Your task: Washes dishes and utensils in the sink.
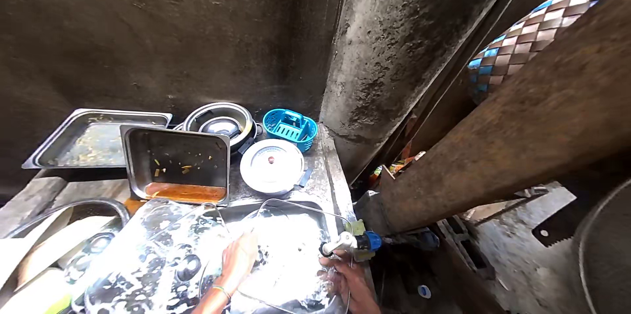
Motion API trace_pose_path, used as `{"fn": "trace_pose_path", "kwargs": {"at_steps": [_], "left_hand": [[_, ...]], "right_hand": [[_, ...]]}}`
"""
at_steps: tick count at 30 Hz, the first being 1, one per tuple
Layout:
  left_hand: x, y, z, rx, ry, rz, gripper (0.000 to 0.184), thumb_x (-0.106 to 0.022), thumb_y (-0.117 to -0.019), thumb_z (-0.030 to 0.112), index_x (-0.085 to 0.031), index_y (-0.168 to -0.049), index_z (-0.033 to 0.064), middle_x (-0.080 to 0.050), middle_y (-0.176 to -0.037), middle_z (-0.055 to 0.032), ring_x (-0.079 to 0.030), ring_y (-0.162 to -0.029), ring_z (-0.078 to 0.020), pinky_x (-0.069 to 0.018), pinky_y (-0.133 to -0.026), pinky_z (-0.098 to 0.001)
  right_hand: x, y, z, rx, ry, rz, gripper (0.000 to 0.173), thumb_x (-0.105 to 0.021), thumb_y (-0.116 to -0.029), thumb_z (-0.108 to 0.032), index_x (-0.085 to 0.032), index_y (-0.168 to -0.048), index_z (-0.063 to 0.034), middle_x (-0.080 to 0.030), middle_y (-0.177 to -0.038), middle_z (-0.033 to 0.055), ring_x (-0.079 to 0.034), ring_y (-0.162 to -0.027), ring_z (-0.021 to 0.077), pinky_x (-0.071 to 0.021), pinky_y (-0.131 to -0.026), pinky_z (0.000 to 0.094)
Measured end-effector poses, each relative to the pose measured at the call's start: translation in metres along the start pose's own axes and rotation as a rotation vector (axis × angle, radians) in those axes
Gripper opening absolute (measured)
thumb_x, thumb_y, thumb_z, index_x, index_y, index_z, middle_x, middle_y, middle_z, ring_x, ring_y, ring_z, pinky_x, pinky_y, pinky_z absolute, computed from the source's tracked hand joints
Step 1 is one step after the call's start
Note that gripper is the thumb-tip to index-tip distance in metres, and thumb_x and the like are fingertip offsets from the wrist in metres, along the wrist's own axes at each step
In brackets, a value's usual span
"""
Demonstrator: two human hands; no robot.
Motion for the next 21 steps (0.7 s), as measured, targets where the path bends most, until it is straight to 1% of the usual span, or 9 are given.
{"fn": "trace_pose_path", "kwargs": {"at_steps": [2, 4, 5, 10, 13, 14, 16, 18, 21], "left_hand": [[-0.006, 0.01, 0.019, -0.157, -0.221, 0.137, 0.064, -0.042, -0.1047, 0.03, -0.029, -0.158, -0.0022, -0.041, -0.157, -0.0241, -0.042, -0.145, -0.0388, -0.0338, -0.117, -0.0538], [-0.023, 0.015, 0.035, -0.282, -0.291, 0.126, 0.075, -0.043, -0.1023, 0.043, -0.024, -0.16, -0.0019, -0.02, -0.167, -0.0237, -0.017, -0.156, -0.0409, -0.0142, -0.124, -0.0592], [-0.034, 0.018, 0.044, -0.305, -0.285, 0.029, 0.079, -0.042, -0.1025, 0.048, -0.023, -0.161, -0.0007, -0.016, -0.169, -0.0216, -0.014, -0.157, -0.0391, -0.0108, -0.125, -0.0597], [-0.078, 0.035, 0.083, -0.59, -0.243, -0.294, 0.078, -0.032, -0.1029, 0.066, -0.037, -0.159, 0.0113, -0.032, -0.165, -0.015, -0.025, -0.154, -0.0341, -0.0172, -0.125, -0.0566], [-0.054, 0.017, 0.062, -0.59, -0.27, -0.18, 0.07, -0.04, -0.1022, 0.062, -0.048, -0.153, 0.0155, -0.043, -0.159, -0.0121, -0.04, -0.147, -0.0343, -0.0317, -0.119, -0.0574], [-0.038, 0.007, 0.052, -0.518, -0.307, -0.095, 0.075, -0.039, -0.1018, 0.063, -0.045, -0.154, 0.0093, -0.037, -0.162, -0.0157, -0.035, -0.149, -0.0366, -0.029, -0.119, -0.0593], [-0.021, -0.014, 0.038, -0.443, -0.36, 0.038, 0.085, -0.033, -0.1026, 0.064, -0.024, -0.162, 0.0031, -0.012, -0.17, -0.02, -0.007, -0.158, -0.0395, -0.0064, -0.124, -0.0629], [-0.026, -0.013, 0.043, -0.44, -0.333, 0.084, 0.087, -0.032, -0.1026, 0.062, -0.019, -0.162, 0.0014, -0.01, -0.17, -0.0206, -0.004, -0.158, -0.0396, -0.0044, -0.125, -0.0615], [-0.056, 0.011, 0.079, -0.461, -0.285, -0.133, 0.075, -0.042, -0.1045, 0.045, -0.023, -0.161, -0.0001, -0.013, -0.17, -0.0195, -0.008, -0.158, -0.0376, -0.0083, -0.126, -0.0567]], "right_hand": [[-0.002, -0.001, 0.002, 0.007, -0.012, 0.033, 0.031, -0.055, -0.1027, -0.007, -0.054, -0.132, 0.0001, -0.075, -0.103, 0.0227, -0.075, -0.076, 0.0301, -0.0613, -0.058, 0.0384], [-0.006, 0.0, 0.004, 0.032, -0.017, 0.074, 0.033, -0.056, -0.1005, -0.005, -0.055, -0.133, 0.0007, -0.074, -0.1, 0.0206, -0.074, -0.077, 0.0285, -0.0623, -0.062, 0.04], [-0.01, 0.001, 0.003, 0.038, -0.02, 0.075, 0.033, -0.054, -0.1014, -0.004, -0.054, -0.134, 0.0001, -0.075, -0.099, 0.0196, -0.074, -0.076, 0.0281, -0.0623, -0.061, 0.0395], [-0.016, -0.001, 0.01, 0.034, -0.037, 0.071, 0.031, -0.049, -0.1039, -0.004, -0.052, -0.134, -0.001, -0.076, -0.097, 0.0186, -0.075, -0.075, 0.0278, -0.0621, -0.06, 0.0394], [-0.013, 0.001, 0.011, 0.032, -0.047, 0.114, 0.028, -0.052, -0.1025, -0.004, -0.055, -0.13, 0.0004, -0.073, -0.096, 0.0186, -0.073, -0.077, 0.0272, -0.0626, -0.064, 0.041], [-0.013, 0.002, 0.011, 0.034, -0.039, 0.127, 0.027, -0.053, -0.102, -0.004, -0.056, -0.128, 0.0007, -0.074, -0.095, 0.018, -0.074, -0.076, 0.0263, -0.0629, -0.064, 0.0405], [-0.014, 0.002, 0.012, 0.031, -0.032, 0.142, 0.026, -0.054, -0.101, -0.004, -0.056, -0.127, 0.0013, -0.073, -0.094, 0.0171, -0.073, -0.076, 0.0253, -0.0629, -0.064, 0.0401], [-0.02, -0.001, 0.016, -0.002, -0.048, 0.126, 0.026, -0.051, -0.1031, -0.005, -0.054, -0.128, 0.0012, -0.074, -0.092, 0.0186, -0.074, -0.073, 0.0271, -0.0627, -0.061, 0.0395], [-0.031, -0.012, 0.025, -0.031, -0.071, 0.024, 0.021, -0.045, -0.1067, -0.008, -0.052, -0.125, -0.0007, -0.075, -0.093, 0.0182, -0.075, -0.072, 0.0276, -0.0608, -0.057, 0.0377]]}}
Point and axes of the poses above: each hand's wrist, its own y-axis away from the middle knuckle, its own x-axis out of the back of the hand, z = x × y, the point moved 7 cm from there along -y, towards the middle knuckle
